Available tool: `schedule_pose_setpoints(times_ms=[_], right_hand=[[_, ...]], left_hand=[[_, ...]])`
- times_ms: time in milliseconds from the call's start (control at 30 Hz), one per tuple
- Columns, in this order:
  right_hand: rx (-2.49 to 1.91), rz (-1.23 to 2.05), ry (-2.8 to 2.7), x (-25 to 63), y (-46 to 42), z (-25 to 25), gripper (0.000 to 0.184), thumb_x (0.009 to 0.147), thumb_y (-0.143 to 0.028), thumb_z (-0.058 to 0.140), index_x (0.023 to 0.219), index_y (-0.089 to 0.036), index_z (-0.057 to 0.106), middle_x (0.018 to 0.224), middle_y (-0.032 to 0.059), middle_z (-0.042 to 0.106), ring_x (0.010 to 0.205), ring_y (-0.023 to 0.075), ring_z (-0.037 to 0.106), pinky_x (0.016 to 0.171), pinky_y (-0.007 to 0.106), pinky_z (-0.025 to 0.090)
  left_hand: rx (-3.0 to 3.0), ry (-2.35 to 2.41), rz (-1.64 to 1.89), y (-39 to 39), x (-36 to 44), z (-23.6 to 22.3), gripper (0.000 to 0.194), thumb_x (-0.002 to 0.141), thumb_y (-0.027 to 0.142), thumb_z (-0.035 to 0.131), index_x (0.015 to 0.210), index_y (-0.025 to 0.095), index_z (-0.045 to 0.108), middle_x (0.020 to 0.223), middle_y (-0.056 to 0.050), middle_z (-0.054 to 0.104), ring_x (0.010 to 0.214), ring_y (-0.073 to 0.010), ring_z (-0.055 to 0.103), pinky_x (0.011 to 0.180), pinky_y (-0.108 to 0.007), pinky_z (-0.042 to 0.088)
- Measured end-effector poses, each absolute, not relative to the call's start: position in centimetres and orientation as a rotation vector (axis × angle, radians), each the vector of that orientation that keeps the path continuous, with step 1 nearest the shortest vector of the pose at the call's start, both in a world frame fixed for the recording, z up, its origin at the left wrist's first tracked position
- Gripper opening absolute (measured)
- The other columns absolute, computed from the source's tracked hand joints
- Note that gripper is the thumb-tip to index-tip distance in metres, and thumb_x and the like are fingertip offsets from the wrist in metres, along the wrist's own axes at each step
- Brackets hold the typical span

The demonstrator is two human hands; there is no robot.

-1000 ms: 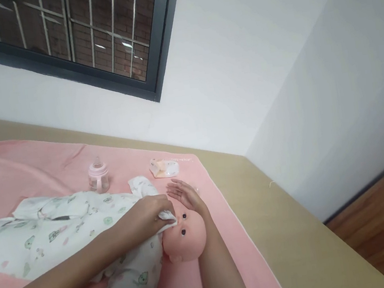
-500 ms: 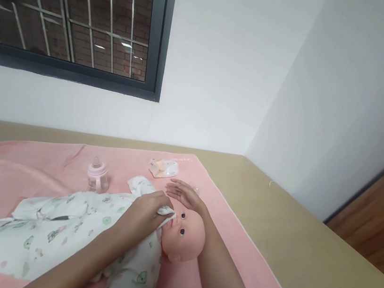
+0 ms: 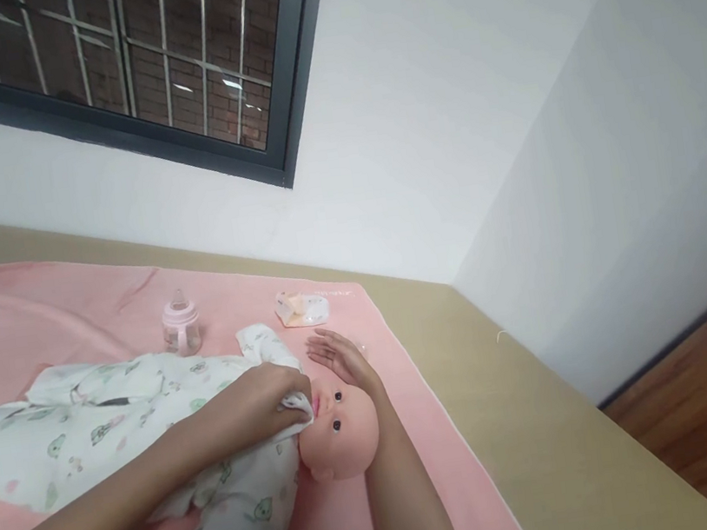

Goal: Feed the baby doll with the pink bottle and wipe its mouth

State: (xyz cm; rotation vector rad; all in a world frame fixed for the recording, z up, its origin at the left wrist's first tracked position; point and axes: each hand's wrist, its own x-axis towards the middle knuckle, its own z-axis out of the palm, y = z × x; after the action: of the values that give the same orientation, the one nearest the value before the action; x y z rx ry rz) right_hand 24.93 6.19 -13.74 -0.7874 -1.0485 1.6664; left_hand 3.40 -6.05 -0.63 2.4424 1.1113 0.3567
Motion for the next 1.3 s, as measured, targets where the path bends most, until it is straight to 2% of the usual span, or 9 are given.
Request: schedule_pose_setpoints(times_ms=[133, 567, 833, 1300], right_hand=[[-0.793, 1.66, -1.056, 24.9, 6.2, -13.7, 0.046, 0.068, -0.031, 0.075, 0.108, -0.018, 0.059, 0.108, 0.0099, 0.067, 0.101, 0.0216, 0.064, 0.1, 0.043, 0.044], [-0.81, 1.66, -1.044, 24.8, 5.9, -13.3, 0.046, 0.066, -0.034, 0.076, 0.106, -0.018, 0.06, 0.107, 0.0102, 0.067, 0.102, 0.0225, 0.063, 0.1, 0.043, 0.044], [-0.811, 1.658, -1.031, 24.8, 5.8, -13.4, 0.049, 0.066, -0.034, 0.077, 0.108, -0.017, 0.059, 0.109, 0.0108, 0.066, 0.102, 0.0221, 0.063, 0.1, 0.041, 0.043], [-0.816, 1.654, -1.032, 24.9, 6.0, -13.5, 0.044, 0.067, -0.031, 0.076, 0.106, -0.018, 0.061, 0.105, 0.0097, 0.068, 0.103, 0.021, 0.063, 0.098, 0.04, 0.045]], left_hand=[[2.459, 1.114, 0.385, -5.7, 3.0, -1.0, 0.015, 0.074, 0.016, 0.051, 0.074, 0.021, 0.065, 0.071, 0.002, 0.064, 0.065, -0.0159, 0.057, 0.058, -0.025, 0.031], [2.475, 1.157, 0.485, -5.4, 3.1, -1.4, 0.018, 0.079, 0.017, 0.048, 0.082, 0.019, 0.065, 0.086, -0.004, 0.067, 0.083, -0.0229, 0.06, 0.068, -0.028, 0.039], [2.443, 1.203, 0.547, -5.3, 3.9, -2.0, 0.019, 0.077, 0.013, 0.049, 0.082, 0.018, 0.066, 0.086, -0.005, 0.065, 0.083, -0.0222, 0.059, 0.072, -0.029, 0.04], [2.358, 1.17, 0.685, -5.4, 4.1, -2.0, 0.016, 0.081, 0.02, 0.048, 0.08, 0.018, 0.064, 0.087, -0.004, 0.064, 0.083, -0.0204, 0.059, 0.072, -0.028, 0.042]])
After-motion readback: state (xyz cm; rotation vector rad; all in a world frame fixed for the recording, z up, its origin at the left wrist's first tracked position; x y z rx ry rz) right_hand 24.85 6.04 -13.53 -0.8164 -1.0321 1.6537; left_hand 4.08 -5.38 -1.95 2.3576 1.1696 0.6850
